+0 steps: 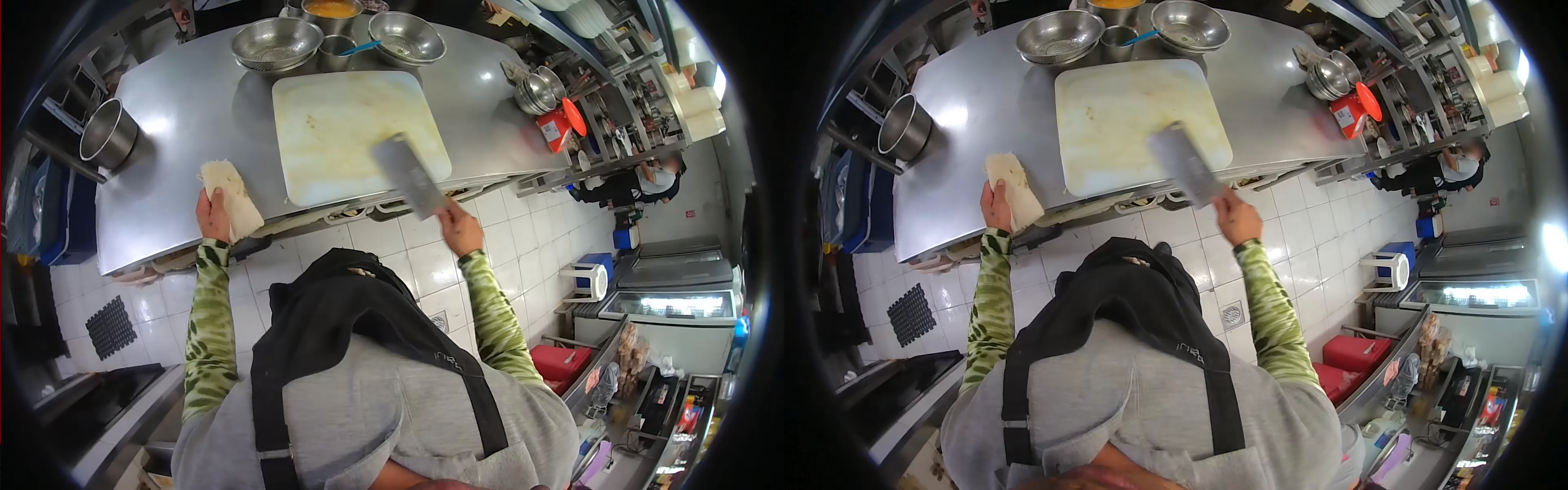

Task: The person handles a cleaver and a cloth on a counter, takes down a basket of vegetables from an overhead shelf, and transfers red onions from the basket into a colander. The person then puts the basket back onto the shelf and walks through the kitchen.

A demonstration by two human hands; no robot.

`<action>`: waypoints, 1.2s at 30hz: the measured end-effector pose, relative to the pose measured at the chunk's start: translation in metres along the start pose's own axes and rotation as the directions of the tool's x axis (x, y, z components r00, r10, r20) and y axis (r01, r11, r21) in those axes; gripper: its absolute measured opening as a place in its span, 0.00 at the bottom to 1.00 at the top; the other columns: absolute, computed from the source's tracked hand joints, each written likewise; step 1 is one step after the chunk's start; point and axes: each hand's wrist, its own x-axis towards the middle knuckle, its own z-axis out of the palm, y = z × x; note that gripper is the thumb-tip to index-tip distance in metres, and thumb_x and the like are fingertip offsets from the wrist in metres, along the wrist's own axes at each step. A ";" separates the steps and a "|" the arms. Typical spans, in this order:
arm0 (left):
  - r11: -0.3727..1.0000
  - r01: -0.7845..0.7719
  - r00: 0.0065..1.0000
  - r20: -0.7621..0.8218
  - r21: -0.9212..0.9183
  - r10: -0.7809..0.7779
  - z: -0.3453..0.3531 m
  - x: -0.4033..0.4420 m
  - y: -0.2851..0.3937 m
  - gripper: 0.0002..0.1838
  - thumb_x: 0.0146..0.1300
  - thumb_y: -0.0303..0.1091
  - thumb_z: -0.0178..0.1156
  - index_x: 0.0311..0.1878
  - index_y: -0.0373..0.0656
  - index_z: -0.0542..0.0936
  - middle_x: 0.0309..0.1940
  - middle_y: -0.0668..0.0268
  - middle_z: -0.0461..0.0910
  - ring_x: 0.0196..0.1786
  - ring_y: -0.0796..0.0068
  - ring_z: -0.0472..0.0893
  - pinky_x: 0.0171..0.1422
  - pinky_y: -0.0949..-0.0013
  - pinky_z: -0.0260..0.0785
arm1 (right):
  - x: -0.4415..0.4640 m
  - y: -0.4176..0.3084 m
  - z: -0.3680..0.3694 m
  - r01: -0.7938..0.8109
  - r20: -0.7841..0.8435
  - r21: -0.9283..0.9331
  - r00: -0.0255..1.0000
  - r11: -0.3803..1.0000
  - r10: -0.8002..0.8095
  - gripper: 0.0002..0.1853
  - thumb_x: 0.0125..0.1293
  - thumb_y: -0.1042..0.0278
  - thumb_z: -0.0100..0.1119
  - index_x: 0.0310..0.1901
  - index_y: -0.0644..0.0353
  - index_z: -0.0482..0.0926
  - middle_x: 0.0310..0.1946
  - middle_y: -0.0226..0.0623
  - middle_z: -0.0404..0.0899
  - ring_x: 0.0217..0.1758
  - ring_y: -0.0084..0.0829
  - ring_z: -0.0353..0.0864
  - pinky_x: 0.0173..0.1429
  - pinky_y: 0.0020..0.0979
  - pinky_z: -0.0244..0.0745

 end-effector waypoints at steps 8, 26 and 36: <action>0.998 0.056 0.998 0.013 0.001 -0.056 -0.007 0.003 -0.016 0.16 0.76 0.37 0.52 0.57 0.35 0.76 0.46 0.65 0.82 0.45 0.76 0.80 0.52 0.70 0.74 | -0.020 -0.017 0.009 0.124 -0.041 -0.110 0.991 0.986 -0.129 0.21 0.70 0.46 0.56 0.59 0.46 0.79 0.29 0.46 0.85 0.33 0.53 0.85 0.36 0.50 0.79; 1.000 -0.004 0.998 -0.066 0.023 0.005 -0.004 0.001 -0.010 0.14 0.75 0.35 0.53 0.56 0.36 0.77 0.44 0.66 0.82 0.44 0.80 0.78 0.51 0.72 0.73 | 0.050 0.035 0.021 -0.090 -0.099 0.058 0.991 0.994 0.095 0.21 0.72 0.44 0.52 0.57 0.46 0.80 0.31 0.48 0.85 0.37 0.53 0.85 0.41 0.52 0.79; 0.997 -0.025 0.999 -0.036 0.079 0.028 -0.003 0.002 -0.005 0.15 0.76 0.36 0.52 0.56 0.36 0.76 0.44 0.66 0.82 0.43 0.79 0.79 0.50 0.71 0.73 | 0.003 -0.009 0.022 0.118 0.048 0.142 0.991 0.983 -0.126 0.20 0.69 0.53 0.61 0.50 0.62 0.76 0.28 0.44 0.85 0.31 0.48 0.86 0.34 0.46 0.79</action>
